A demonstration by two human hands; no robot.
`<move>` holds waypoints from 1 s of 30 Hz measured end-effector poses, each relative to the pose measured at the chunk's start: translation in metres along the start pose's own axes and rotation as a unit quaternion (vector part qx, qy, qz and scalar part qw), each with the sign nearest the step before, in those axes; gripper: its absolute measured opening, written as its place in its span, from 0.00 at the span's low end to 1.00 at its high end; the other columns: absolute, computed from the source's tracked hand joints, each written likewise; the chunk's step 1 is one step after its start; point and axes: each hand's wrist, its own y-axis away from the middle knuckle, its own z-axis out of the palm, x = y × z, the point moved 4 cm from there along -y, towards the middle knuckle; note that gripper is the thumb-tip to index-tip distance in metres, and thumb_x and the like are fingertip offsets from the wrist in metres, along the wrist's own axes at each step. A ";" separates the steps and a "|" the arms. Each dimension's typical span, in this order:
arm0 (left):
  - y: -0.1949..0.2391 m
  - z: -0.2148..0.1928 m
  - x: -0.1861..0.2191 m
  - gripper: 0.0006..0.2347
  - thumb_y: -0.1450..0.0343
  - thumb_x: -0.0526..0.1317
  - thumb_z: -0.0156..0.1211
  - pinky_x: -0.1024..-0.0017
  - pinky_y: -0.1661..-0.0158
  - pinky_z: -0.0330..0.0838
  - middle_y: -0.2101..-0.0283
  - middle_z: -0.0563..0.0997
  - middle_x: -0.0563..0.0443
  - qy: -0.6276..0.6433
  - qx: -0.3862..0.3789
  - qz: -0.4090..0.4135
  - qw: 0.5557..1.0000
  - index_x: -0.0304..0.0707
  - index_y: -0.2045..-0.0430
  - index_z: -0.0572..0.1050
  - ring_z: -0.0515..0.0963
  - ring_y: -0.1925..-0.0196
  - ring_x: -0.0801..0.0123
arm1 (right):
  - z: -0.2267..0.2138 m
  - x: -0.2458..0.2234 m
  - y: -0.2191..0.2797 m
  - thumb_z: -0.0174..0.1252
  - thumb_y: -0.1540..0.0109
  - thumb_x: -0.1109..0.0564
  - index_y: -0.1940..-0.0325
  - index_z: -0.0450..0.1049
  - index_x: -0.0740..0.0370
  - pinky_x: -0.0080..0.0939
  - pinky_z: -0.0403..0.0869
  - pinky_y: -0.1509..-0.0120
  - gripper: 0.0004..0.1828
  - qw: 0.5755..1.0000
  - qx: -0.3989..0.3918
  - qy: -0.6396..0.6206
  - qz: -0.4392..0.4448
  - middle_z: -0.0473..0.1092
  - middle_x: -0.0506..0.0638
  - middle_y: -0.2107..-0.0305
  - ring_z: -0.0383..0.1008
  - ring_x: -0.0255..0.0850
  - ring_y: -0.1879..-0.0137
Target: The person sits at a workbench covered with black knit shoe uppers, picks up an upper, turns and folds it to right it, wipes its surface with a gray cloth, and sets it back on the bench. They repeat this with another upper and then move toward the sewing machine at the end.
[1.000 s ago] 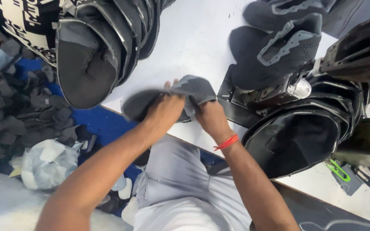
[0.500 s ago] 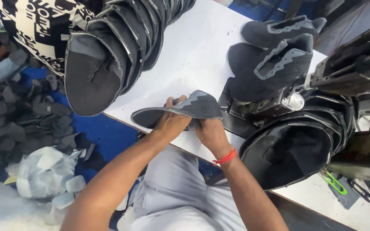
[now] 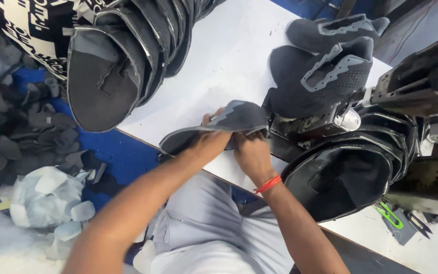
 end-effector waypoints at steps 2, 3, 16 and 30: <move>-0.002 -0.009 -0.005 0.16 0.32 0.33 0.55 0.51 0.44 0.68 0.44 0.79 0.41 -0.045 -0.064 0.056 0.995 0.36 0.49 0.75 0.74 0.37 0.54 | 0.001 -0.011 -0.001 0.58 0.49 0.63 0.47 0.76 0.66 0.59 0.76 0.43 0.24 0.998 0.028 0.049 -0.040 0.77 0.66 0.57 0.78 0.61 0.49; -0.002 -0.012 -0.007 0.17 0.30 0.34 0.54 0.53 0.41 0.69 0.42 0.78 0.40 -0.089 -0.125 0.111 0.982 0.33 0.46 0.73 0.75 0.36 0.53 | 0.000 -0.018 -0.003 0.57 0.49 0.61 0.46 0.74 0.70 0.60 0.76 0.37 0.27 0.990 0.055 0.099 -0.081 0.76 0.67 0.56 0.77 0.60 0.46; -0.034 -0.022 -0.006 0.12 0.32 0.35 0.55 0.57 0.59 0.74 0.52 0.79 0.39 -0.011 -0.038 -0.033 0.999 0.34 0.55 0.77 0.80 0.54 0.55 | -0.014 0.002 -0.006 0.61 0.41 0.59 0.54 0.77 0.64 0.57 0.76 0.56 0.12 0.991 -0.044 -0.108 0.070 0.76 0.65 0.67 0.78 0.61 0.60; -0.007 -0.035 -0.016 0.09 0.32 0.37 0.56 0.65 0.47 0.74 0.58 0.83 0.42 -0.170 -0.027 0.221 0.960 0.35 0.63 0.81 0.82 0.51 0.57 | 0.008 -0.024 0.009 0.53 0.34 0.57 0.39 0.71 0.74 0.61 0.66 0.33 0.22 0.992 -0.063 0.102 -0.042 0.74 0.69 0.51 0.75 0.62 0.43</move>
